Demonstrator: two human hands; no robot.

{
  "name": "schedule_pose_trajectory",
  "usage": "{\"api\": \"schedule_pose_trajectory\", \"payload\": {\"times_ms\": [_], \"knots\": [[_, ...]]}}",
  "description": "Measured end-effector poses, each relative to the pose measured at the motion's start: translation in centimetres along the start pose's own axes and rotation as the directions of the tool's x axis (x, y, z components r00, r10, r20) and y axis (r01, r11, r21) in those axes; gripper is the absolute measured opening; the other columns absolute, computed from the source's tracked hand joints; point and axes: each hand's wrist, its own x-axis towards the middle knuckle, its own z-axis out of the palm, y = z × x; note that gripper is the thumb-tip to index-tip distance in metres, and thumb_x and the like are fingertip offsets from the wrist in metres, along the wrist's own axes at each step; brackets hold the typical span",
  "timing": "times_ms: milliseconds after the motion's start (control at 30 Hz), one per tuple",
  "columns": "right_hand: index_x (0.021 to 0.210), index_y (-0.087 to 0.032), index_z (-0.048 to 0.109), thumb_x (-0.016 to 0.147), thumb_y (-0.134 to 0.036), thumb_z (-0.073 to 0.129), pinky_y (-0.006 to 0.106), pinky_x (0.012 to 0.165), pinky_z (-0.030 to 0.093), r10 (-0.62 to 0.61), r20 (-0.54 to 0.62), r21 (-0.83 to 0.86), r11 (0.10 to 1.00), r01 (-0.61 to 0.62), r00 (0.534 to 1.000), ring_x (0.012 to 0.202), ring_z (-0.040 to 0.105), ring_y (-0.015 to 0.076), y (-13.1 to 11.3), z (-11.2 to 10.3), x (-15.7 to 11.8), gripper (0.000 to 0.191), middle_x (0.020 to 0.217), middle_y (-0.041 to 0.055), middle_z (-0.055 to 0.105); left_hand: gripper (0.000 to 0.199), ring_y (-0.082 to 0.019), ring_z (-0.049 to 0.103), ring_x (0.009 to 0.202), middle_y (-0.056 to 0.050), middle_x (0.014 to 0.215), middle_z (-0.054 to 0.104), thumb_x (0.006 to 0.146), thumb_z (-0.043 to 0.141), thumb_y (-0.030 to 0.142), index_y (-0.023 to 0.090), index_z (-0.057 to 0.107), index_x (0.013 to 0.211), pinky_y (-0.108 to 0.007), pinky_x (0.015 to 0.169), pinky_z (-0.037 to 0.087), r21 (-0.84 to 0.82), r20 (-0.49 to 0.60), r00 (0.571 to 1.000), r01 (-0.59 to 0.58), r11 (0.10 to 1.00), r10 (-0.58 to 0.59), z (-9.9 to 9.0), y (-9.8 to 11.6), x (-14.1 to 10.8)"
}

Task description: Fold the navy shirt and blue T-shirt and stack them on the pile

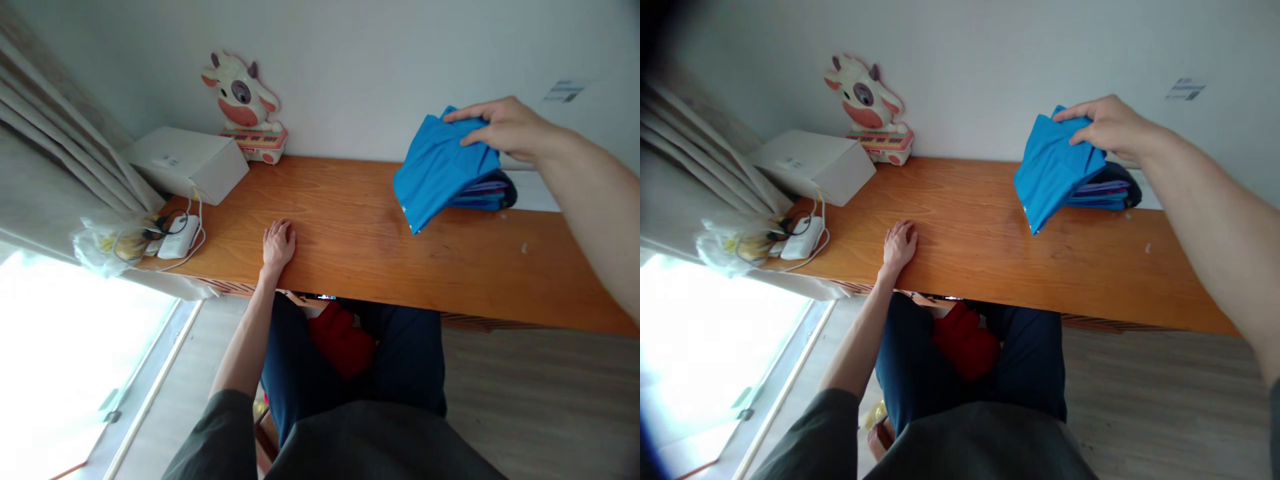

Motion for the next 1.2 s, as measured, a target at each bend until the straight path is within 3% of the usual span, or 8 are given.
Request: {"api": "schedule_pose_trajectory", "payload": {"times_ms": [133, 300, 467, 567, 667, 800, 967, 1200], "knots": [[0.159, 0.02, 0.062, 0.106, -0.017, 0.057, 0.035, 0.102, 0.057, 0.04, -0.066, 0.09, 0.995, -0.034, 0.997, 0.146, 0.07, 0.0404, -1.3, -1.7, 5.8, 0.065, 0.154, 0.0258, 0.078, 0.051, -0.038, 0.053, 0.177, -0.015, 0.179, 0.068, 0.117, 0.054, 0.041, 0.026, 0.074, 0.162, -0.067, 0.151, 0.034, -0.002, -0.009, 1.0, -0.01, 1.0, 0.01, 0.4, -0.5, 0.1], [0.157, 0.024, 0.056, 0.109, -0.005, 0.053, 0.027, 0.103, 0.056, 0.099, -0.153, 0.208, 0.976, -0.066, 0.983, 0.145, 0.075, 0.0281, 2.2, -4.0, 11.4, 0.057, 0.158, 0.0305, 0.074, 0.053, -0.038, 0.055, 0.176, -0.015, 0.179, 0.068, 0.117, 0.052, 0.046, 0.027, 0.075, 0.161, -0.065, 0.15, 0.036, 0.012, -0.027, 0.999, -0.026, 1.0, 0.027, 0.8, -1.2, 0.2], [0.143, 0.026, 0.059, 0.109, 0.012, 0.06, 0.02, 0.092, 0.06, 0.388, -0.273, 0.371, 0.887, -0.276, 0.88, 0.093, 0.085, 0.0003, 8.9, -4.3, 11.4, 0.037, 0.154, 0.0402, 0.071, 0.052, -0.039, 0.055, 0.175, -0.013, 0.178, 0.069, 0.117, 0.053, 0.046, 0.031, 0.075, 0.162, -0.066, 0.149, 0.039, 0.037, -0.026, 0.999, -0.029, 0.999, 0.03, 1.0, -1.5, 0.3], [0.136, 0.026, 0.06, 0.106, 0.017, 0.058, 0.017, 0.087, 0.059, 0.425, -0.354, 0.369, 0.882, -0.293, 0.833, 0.076, 0.078, -0.0043, 11.7, -3.3, 10.7, 0.031, 0.153, 0.0422, 0.068, 0.053, -0.039, 0.058, 0.172, -0.013, 0.176, 0.071, 0.115, 0.054, 0.045, 0.032, 0.076, 0.161, -0.066, 0.149, 0.041, 0.04, -0.031, 0.999, -0.025, 0.999, 0.026, 0.9, -1.5, 0.5], [0.133, 0.022, 0.065, 0.105, 0.016, 0.061, 0.017, 0.093, 0.059, 0.41, -0.377, 0.345, 0.894, -0.284, 0.83, 0.083, 0.081, -0.0038, 12.0, -2.4, 11.3, 0.029, 0.15, 0.036, 0.074, 0.053, -0.039, 0.06, 0.171, -0.011, 0.173, 0.073, 0.113, 0.057, 0.044, 0.036, 0.076, 0.162, -0.066, 0.149, 0.041, 0.042, -0.036, 0.999, -0.007, 0.999, 0.009, 0.9, -1.4, 0.6], [0.135, 0.024, 0.066, 0.108, 0.007, 0.062, 0.017, 0.101, 0.057, 0.364, -0.34, 0.31, 0.914, -0.262, 0.867, 0.108, 0.086, 0.0021, 9.5, -2.6, 14.5, 0.032, 0.151, 0.0312, 0.078, 0.052, -0.038, 0.059, 0.172, -0.009, 0.173, 0.073, 0.113, 0.057, 0.046, 0.037, 0.075, 0.161, -0.065, 0.149, 0.041, 0.039, -0.039, 0.999, -0.002, 0.999, 0.003, 0.8, -1.5, 0.6], [0.133, 0.036, 0.056, 0.112, -0.003, 0.058, 0.023, 0.105, 0.056, 0.284, -0.298, 0.286, 0.938, -0.198, 0.911, 0.134, 0.082, 0.019, 8.0, -4.6, 17.9, 0.044, 0.155, 0.043, 0.069, 0.051, -0.037, 0.059, 0.172, -0.011, 0.174, 0.073, 0.115, 0.054, 0.049, 0.032, 0.077, 0.157, -0.061, 0.149, 0.041, 0.044, -0.032, 0.999, -0.005, 0.999, 0.007, 0.8, -1.6, 0.6], [0.118, 0.021, 0.071, 0.111, -0.001, 0.055, 0.028, 0.103, 0.056, 0.435, -0.344, 0.069, 0.895, -0.44, 0.832, 0.126, 0.084, 0.0073, 13.3, -4.9, 13.3, 0.027, 0.154, 0.0381, 0.071, 0.048, -0.037, 0.062, 0.169, -0.011, 0.173, 0.073, 0.114, 0.058, 0.047, 0.03, 0.079, 0.154, -0.061, 0.148, 0.042, 0.032, -0.041, 0.999, 0.019, 0.999, -0.018, 0.6, -1.2, 0.6]]}}
